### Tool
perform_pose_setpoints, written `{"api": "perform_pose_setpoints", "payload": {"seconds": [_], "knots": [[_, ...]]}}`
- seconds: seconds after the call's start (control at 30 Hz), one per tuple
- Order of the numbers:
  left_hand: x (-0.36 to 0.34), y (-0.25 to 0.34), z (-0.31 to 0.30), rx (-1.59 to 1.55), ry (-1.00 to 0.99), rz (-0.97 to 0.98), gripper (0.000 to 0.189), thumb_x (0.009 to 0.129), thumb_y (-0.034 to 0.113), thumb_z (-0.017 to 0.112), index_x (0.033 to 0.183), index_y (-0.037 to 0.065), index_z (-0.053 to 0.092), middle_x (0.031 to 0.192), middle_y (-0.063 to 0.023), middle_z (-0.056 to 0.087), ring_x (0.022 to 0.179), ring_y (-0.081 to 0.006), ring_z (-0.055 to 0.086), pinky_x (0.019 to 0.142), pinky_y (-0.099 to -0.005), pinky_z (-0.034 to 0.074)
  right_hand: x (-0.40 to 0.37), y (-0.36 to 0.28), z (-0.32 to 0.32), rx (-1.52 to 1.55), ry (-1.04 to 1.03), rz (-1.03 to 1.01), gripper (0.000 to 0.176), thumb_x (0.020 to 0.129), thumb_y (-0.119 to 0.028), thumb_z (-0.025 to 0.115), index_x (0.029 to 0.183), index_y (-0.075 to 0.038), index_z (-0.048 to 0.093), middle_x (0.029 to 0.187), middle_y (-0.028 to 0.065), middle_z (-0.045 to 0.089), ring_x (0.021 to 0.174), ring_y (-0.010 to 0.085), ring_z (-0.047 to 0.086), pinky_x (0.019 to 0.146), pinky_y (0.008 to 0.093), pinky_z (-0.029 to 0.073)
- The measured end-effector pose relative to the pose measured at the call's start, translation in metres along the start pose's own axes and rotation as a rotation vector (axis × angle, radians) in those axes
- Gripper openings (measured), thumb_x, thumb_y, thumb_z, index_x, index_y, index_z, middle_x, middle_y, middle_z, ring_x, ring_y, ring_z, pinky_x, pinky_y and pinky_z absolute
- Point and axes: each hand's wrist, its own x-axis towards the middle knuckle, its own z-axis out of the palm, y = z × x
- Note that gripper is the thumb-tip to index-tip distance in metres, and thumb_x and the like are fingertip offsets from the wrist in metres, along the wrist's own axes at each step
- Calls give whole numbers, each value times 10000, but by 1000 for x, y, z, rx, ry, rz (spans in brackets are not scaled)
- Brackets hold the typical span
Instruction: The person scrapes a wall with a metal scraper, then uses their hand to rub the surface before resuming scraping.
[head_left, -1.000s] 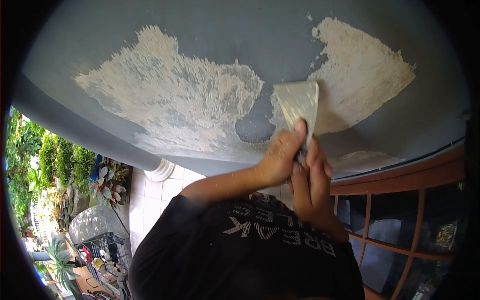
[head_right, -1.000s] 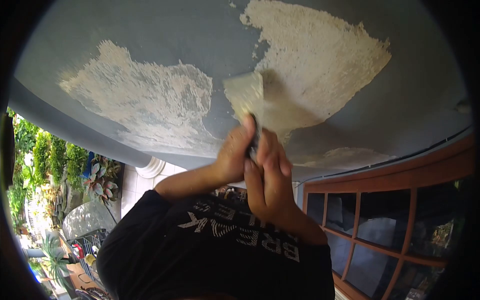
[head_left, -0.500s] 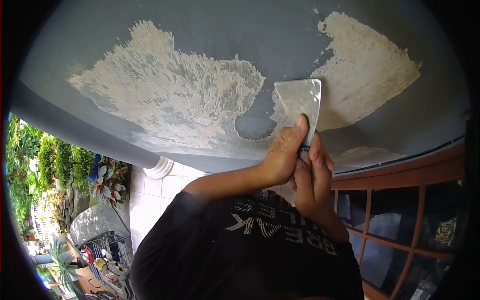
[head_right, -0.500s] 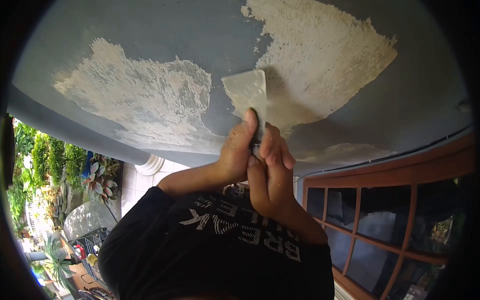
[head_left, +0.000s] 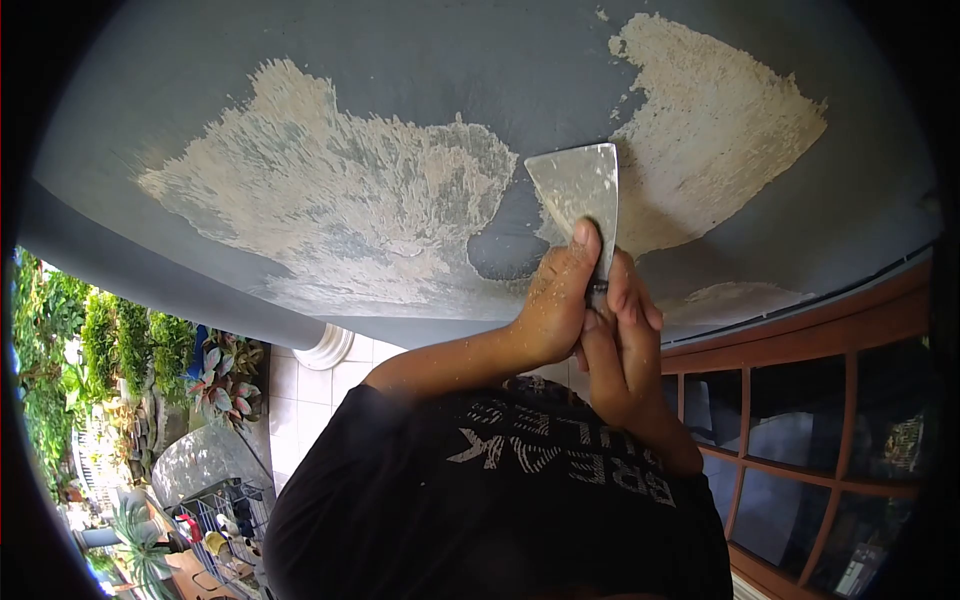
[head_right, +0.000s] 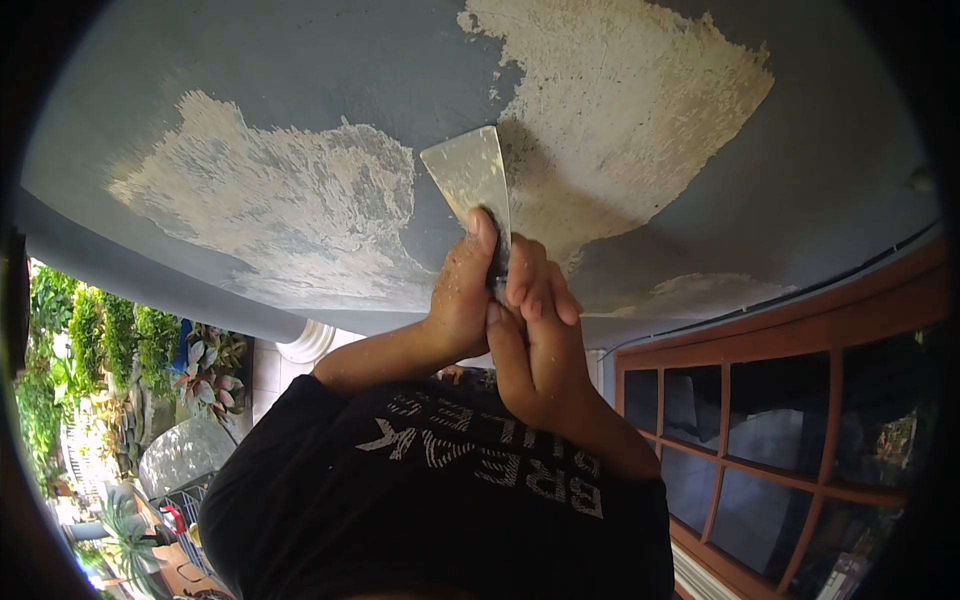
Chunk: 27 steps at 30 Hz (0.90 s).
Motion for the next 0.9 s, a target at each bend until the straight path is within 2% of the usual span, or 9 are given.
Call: {"api": "perform_pose_setpoints", "payload": {"seconds": [0.03, 0.07, 0.17, 0.5, 0.67, 0.7, 0.77, 0.8, 0.9], "knots": [[-3, -2, 2, -9, -4, -25, 650, 974, 537, 145, 637, 57, 425, 603, -106, 478, 705, -300, 617, 758, -402, 500, -2, 0, -1, -25, -12, -14, 383, 892, -1, 406, 1262, 81, 348, 821, 81, 483, 693, 113, 470, 591, 250, 377], [-6, -5, 5, -19, -8, -51, 650, 973, 537, 145, 638, 57, 426, 604, -105, 478, 708, -300, 617, 760, -401, 499, -6, -9, -2, -21, 14, 37, 339, 874, 1, 435, 1199, 90, 401, 919, 145, 501, 806, 185, 517, 687, 303, 412], [-6, -7, 6, -24, 10, -86, 646, 978, 527, 143, 644, 56, 433, 608, -104, 483, 723, -303, 618, 773, -400, 495, -7, -9, 0, 39, 52, 103, 313, 847, 4, 463, 1141, 108, 449, 990, 209, 526, 909, 268, 575, 771, 358, 452], [-3, -9, 5, -27, 11, -72, 634, 980, 530, 168, 647, 61, 434, 613, -95, 485, 729, -301, 617, 776, -416, 492, -7, -5, 1, -11, 85, 64, 292, 851, -7, 471, 1120, 104, 452, 958, 206, 532, 888, 272, 575, 757, 366, 447], [-3, -7, 9, -108, 5, -33, 626, 981, 528, 194, 650, 57, 440, 619, -98, 492, 726, -305, 622, 753, -402, 494, -3, -9, -3, -67, 38, -36, 415, 913, -7, 380, 1316, 83, 344, 693, 4, 482, 551, 29, 426, 489, 186, 347], [-6, -10, 8, -84, 8, -51, 624, 982, 526, 197, 652, 56, 441, 621, -98, 493, 727, -305, 624, 751, -400, 494, -6, -7, -2, -75, 41, -27, 405, 914, -9, 382, 1306, 84, 352, 691, 4, 480, 547, 28, 425, 485, 184, 346], [-5, -11, 5, -52, 7, -59, 623, 983, 523, 199, 655, 53, 443, 625, -99, 494, 731, -305, 626, 746, -396, 494, -7, -4, -1, -42, 68, 5, 355, 895, -6, 411, 1237, 88, 393, 787, 74, 494, 664, 110, 469, 577, 246, 375], [-4, -12, 4, -50, 10, -51, 623, 984, 522, 198, 656, 52, 444, 626, -99, 495, 733, -304, 628, 743, -394, 493, -8, -2, 2, 1, 88, 37, 316, 875, -2, 437, 1177, 92, 425, 884, 145, 509, 784, 192, 515, 673, 309, 407], [-6, -8, 4, 8, 81, -74, 624, 986, 516, 197, 658, 47, 445, 626, -101, 498, 733, -304, 632, 734, -389, 488, -4, -2, 3, 17, 96, 58, 291, 860, 8, 453, 1131, 111, 446, 1002, 216, 524, 923, 273, 558, 800, 363, 436]]}}
